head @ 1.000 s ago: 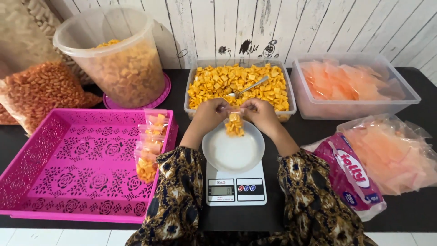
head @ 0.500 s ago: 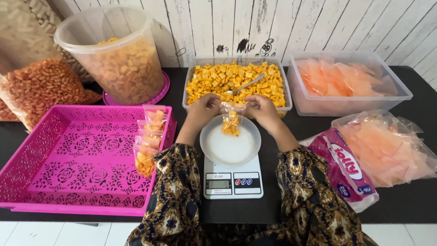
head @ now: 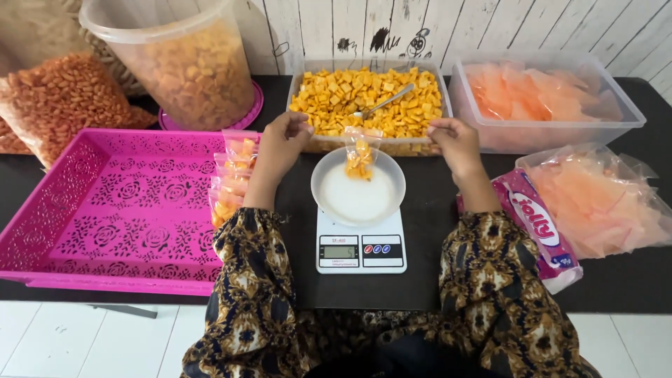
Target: The person is packaging snacks by scooping them into small plastic bags, weighing each bag on a digital scale, and then placing the filled bags into a pink plastic tray.
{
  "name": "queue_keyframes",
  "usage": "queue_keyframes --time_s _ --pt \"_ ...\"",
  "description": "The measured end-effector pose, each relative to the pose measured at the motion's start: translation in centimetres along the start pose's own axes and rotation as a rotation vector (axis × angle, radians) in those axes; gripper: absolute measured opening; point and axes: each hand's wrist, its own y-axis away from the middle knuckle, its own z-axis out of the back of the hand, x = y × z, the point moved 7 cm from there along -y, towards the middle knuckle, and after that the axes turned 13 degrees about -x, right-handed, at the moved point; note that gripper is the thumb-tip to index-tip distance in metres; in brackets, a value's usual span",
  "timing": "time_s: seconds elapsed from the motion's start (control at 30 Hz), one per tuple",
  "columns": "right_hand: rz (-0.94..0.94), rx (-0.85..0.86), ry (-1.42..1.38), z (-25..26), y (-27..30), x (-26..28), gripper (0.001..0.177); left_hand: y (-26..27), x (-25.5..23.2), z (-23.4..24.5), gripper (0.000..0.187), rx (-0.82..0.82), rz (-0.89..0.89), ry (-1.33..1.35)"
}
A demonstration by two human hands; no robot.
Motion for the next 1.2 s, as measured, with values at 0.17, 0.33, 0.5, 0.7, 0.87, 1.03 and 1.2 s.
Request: queue_keyframes --time_s 0.17,0.33,0.5,0.7,0.87,1.03,1.2 --pt "-0.005 0.008 0.014 1.0 -0.1 0.3 0.024 0.6 -0.9 0.1 0.030 0.009 0.000 0.007" --pt "0.012 0.016 -0.006 1.1 0.7 1.2 0.022 1.0 -1.6 -0.2 0.030 0.023 0.015 0.001" --pt "0.026 0.052 0.017 -0.7 0.9 0.9 0.022 0.4 -1.3 -1.4 0.029 0.036 -0.027 -0.019" --pt "0.154 0.271 0.161 -5.9 3.6 4.2 0.026 -0.1 -0.5 -5.5 0.026 0.158 -0.054 -0.182" --pt "0.143 0.318 0.181 -8.9 1.8 1.2 0.024 0.4 -0.3 -7.7 0.029 0.282 0.014 -0.319" --pt "0.106 0.355 0.163 -9.1 2.4 3.7 0.014 -0.5 -0.4 -8.4 0.021 0.261 -0.010 -0.244" --pt "0.095 0.341 -0.088 -9.8 1.6 8.7 0.012 -2.0 -4.3 -8.4 0.050 0.266 -0.109 0.231"
